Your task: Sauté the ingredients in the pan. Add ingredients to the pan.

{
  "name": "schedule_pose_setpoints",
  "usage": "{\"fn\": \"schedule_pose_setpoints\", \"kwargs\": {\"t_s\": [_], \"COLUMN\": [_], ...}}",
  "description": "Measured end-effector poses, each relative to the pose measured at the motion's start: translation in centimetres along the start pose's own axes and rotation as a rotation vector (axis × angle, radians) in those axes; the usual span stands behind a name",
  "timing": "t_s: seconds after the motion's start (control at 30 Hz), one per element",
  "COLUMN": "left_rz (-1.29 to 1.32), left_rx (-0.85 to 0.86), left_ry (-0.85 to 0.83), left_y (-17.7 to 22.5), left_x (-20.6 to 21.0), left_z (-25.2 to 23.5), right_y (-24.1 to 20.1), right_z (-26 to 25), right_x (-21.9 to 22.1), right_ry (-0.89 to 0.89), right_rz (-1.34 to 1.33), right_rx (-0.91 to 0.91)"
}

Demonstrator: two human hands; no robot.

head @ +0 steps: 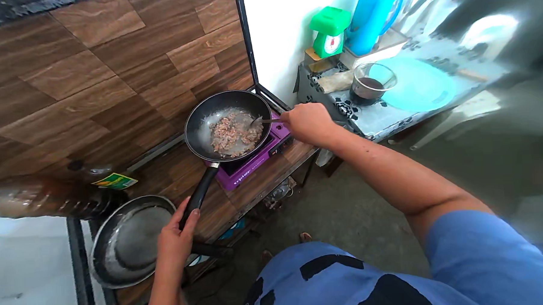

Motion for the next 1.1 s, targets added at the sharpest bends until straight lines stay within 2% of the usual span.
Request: {"fn": "schedule_pose_setpoints", "kwargs": {"t_s": [0.13, 0.2, 0.33, 0.43, 0.5, 0.6, 0.7, 0.77, 0.83, 0.93, 1.0, 1.1], "left_rz": [0.025, 0.038, 0.027, 0.01, 0.016, 0.043, 0.063, 0.053, 0.045, 0.035, 0.028, 0.037], "left_rx": [0.023, 0.023, 0.015, -0.007, -0.014, -0.033, -0.058, -0.073, -0.071, -0.069, -0.064, -0.064], "left_ry": [-0.01, -0.015, -0.019, -0.025, -0.036, -0.037, -0.047, -0.059, -0.065, -0.066, -0.061, -0.054], "left_y": [-0.3, -0.6, -0.5, -0.3, -0.1, -0.3, -0.5, -0.7, -0.8, -1.1, -1.3, -1.4], "left_x": [-0.3, -0.4, -0.5, -0.6, -0.8, -0.6, -0.5, -0.5, -0.6, -0.4, -0.4, -0.4], "left_z": [-0.5, -0.7, -0.8, -0.7, -0.8, -0.8, -0.9, -1.0, -1.1, -1.2, -1.2, -1.2], "right_y": [0.8, 0.6, -1.8, -4.2, -4.3, -3.3, -3.8, -5.3, -6.9, -7.8, -6.5, -3.6], "right_z": [0.9, -0.3, -3.3, -2.8, -2.4, -4.0, -7.2, -8.3, -8.0, -5.4, -3.9, -2.2], "right_x": [-2.0, -0.5, 4.7, 4.6, 2.3, 0.1, 1.3, 3.2, 4.2, 3.5, 2.6, 0.0], "right_ry": [0.023, -0.003, -0.041, -0.061, -0.035, 0.038, 0.04, -0.004, -0.057, -0.094, -0.065, 0.014], "right_rz": [0.103, 0.088, -0.139, -0.144, -0.109, -0.113, -0.125, -0.189, -0.231, -0.106, -0.008, 0.029], "right_rx": [-0.062, -0.086, -0.156, -0.223, -0.187, -0.029, 0.109, 0.097, 0.012, -0.13, -0.17, -0.137]}}
Point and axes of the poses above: each hand's wrist, its own z-axis away from the middle knuckle, its own x-axis out of the palm, y = z × x, the point moved 7 cm from there along -z, towards the middle knuckle, and after that the axes turned 6 degrees about y, right-handed, at the moved point
